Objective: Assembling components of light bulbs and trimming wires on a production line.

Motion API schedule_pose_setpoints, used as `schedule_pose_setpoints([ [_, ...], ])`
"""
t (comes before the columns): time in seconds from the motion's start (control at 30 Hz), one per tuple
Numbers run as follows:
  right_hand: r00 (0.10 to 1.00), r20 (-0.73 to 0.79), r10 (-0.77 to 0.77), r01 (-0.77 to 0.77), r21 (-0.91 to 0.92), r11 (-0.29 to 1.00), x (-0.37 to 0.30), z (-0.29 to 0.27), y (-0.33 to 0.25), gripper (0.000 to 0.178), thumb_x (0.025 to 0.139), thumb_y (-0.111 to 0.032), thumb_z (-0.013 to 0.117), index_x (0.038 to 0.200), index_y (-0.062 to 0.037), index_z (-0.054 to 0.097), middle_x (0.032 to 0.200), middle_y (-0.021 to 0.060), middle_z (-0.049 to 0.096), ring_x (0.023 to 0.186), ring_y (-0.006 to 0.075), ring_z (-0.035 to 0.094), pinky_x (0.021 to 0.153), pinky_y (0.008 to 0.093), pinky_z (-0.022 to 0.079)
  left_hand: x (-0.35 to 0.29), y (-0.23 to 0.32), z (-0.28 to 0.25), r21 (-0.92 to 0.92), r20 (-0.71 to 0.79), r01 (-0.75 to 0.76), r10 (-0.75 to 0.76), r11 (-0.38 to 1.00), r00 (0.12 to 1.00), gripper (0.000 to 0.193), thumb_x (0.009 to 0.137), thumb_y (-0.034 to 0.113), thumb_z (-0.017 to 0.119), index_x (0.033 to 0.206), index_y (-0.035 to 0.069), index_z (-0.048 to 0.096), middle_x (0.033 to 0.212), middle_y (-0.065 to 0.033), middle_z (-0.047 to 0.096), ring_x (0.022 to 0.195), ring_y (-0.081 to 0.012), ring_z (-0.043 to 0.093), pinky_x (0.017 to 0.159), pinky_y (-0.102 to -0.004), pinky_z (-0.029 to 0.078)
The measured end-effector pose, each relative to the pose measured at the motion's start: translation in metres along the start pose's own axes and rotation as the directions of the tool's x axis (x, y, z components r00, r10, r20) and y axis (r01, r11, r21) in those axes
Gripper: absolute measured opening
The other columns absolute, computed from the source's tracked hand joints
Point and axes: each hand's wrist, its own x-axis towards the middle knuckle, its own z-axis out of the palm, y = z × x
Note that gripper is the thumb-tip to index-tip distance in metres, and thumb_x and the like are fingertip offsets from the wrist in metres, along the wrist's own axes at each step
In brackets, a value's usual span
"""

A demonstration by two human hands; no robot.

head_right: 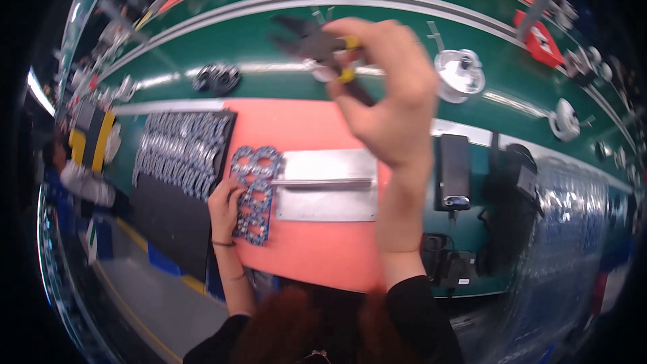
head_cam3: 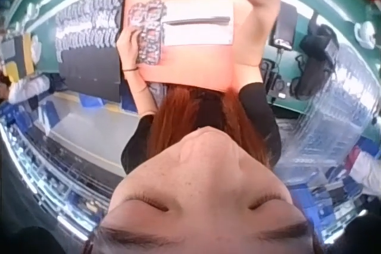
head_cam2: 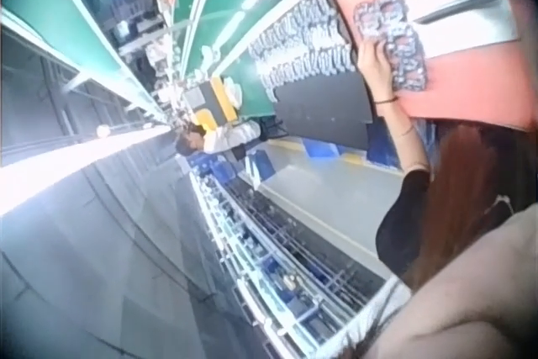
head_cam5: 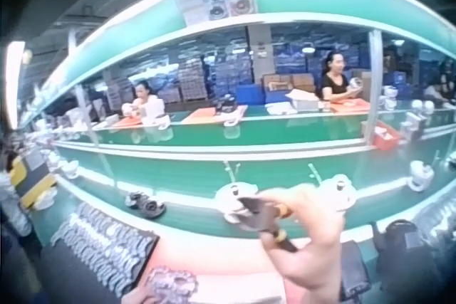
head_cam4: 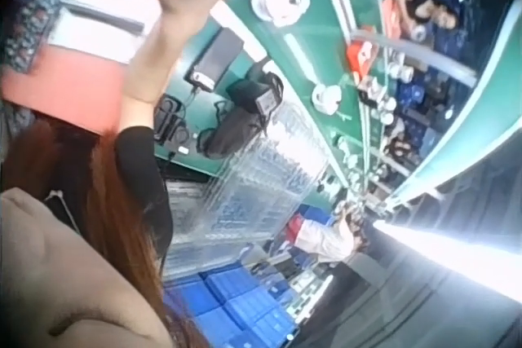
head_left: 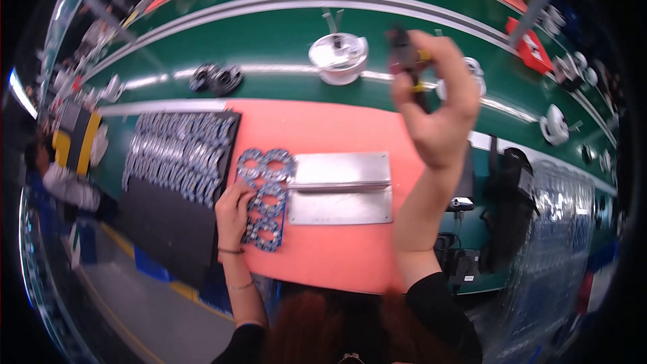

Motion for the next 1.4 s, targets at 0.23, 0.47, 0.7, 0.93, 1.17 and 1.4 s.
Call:
schedule_pose_setpoints([
  [0.23, 0.98, -0.043, 0.192, -0.19, 0.047, 0.981, -0.006, 0.004, 0.002, 0.034, 0.077, 0.0, 0.07, 0.111, -0.0011, 0.065, 0.096, 0.0075, 0.068, 0.078, 0.0138, 0.062, 0.075, 0.027, 0.05, 0.007, -0.005, -0.011, -0.139, 0.045, 0.18, -0.176, 0.974, 0.983, 0.005, 0.09, 0.0, 0.063, 0.094, -0.002, 0.064, 0.087, -0.0139, 0.07, 0.079, -0.0284, 0.07, 0.071, -0.0343, 0.054],
  [0.47, 0.99, -0.074, 0.118, -0.108, 0.121, 0.987, -0.004, 0.01, -0.004, 0.024, 0.093, -0.003, 0.064, 0.117, -0.0023, 0.067, 0.093, 0.0012, 0.063, 0.083, 0.0068, 0.058, 0.079, 0.0202, 0.045, 0.004, 0.004, -0.016, 0.021, 0.05, -0.095, 0.094, 0.995, 0.994, 0.011, 0.082, 0.004, 0.072, 0.093, 0.001, 0.071, 0.088, -0.0102, 0.07, 0.086, -0.0268, 0.068, 0.077, -0.0354, 0.054],
  [0.7, 0.99, -0.07, 0.126, -0.122, 0.056, 0.991, -0.007, 0.008, 0.004, 0.025, 0.086, -0.002, 0.067, 0.112, -0.0011, 0.065, 0.1, 0.0024, 0.072, 0.078, 0.0063, 0.057, 0.073, 0.0208, 0.042, 0.01, 0.002, -0.01, 0.105, 0.18, -0.166, 0.145, 0.981, 0.973, 0.009, 0.082, 0.002, 0.071, 0.091, 0.001, 0.071, 0.089, -0.0107, 0.068, 0.082, -0.027, 0.067, 0.073, -0.0347, 0.054],
  [0.93, 0.987, -0.078, 0.14, -0.134, 0.071, 0.988, -0.003, 0.008, -0.002, 0.027, 0.085, -0.002, 0.067, 0.112, -0.001, 0.065, 0.098, 0.0026, 0.073, 0.077, 0.0073, 0.057, 0.074, 0.021, 0.043, 0.011, -0.007, -0.029, -0.241, 0.14, 0.075, -0.041, 0.968, 0.989, 0.005, 0.087, -0.002, 0.064, 0.091, -0.001, 0.067, 0.087, -0.0109, 0.067, 0.081, -0.0224, 0.068, 0.07, -0.0319, 0.053],
  [1.17, 0.986, -0.068, 0.151, -0.146, 0.071, 0.987, -0.008, 0.008, 0.01, 0.026, 0.087, -0.001, 0.067, 0.113, -0.0013, 0.066, 0.094, -0.0006, 0.069, 0.075, 0.0058, 0.055, 0.075, 0.0195, 0.044, -0.084, 0.049, -0.116, -0.136, 0.077, 0.271, -0.263, 0.953, 0.962, 0.003, 0.081, -0.007, 0.064, 0.082, -0.005, 0.064, 0.08, -0.0096, 0.064, 0.072, -0.0188, 0.062, 0.067, -0.03, 0.049],
  [1.4, 0.972, -0.101, 0.213, -0.203, 0.097, 0.974, -0.003, -0.002, 0.012, 0.024, 0.089, 0.002, 0.064, 0.113, 0.0003, 0.066, 0.094, 0.0002, 0.063, 0.08, 0.0063, 0.056, 0.078, 0.0199, 0.045, -0.234, -0.005, -0.177, 0.657, -0.038, 0.486, -0.619, 0.576, 0.785, 0.023, 0.082, 0.008, 0.073, 0.104, 0.002, 0.069, 0.092, -0.0179, 0.069, 0.083, -0.0251, 0.071, 0.07, -0.0335, 0.054],
])
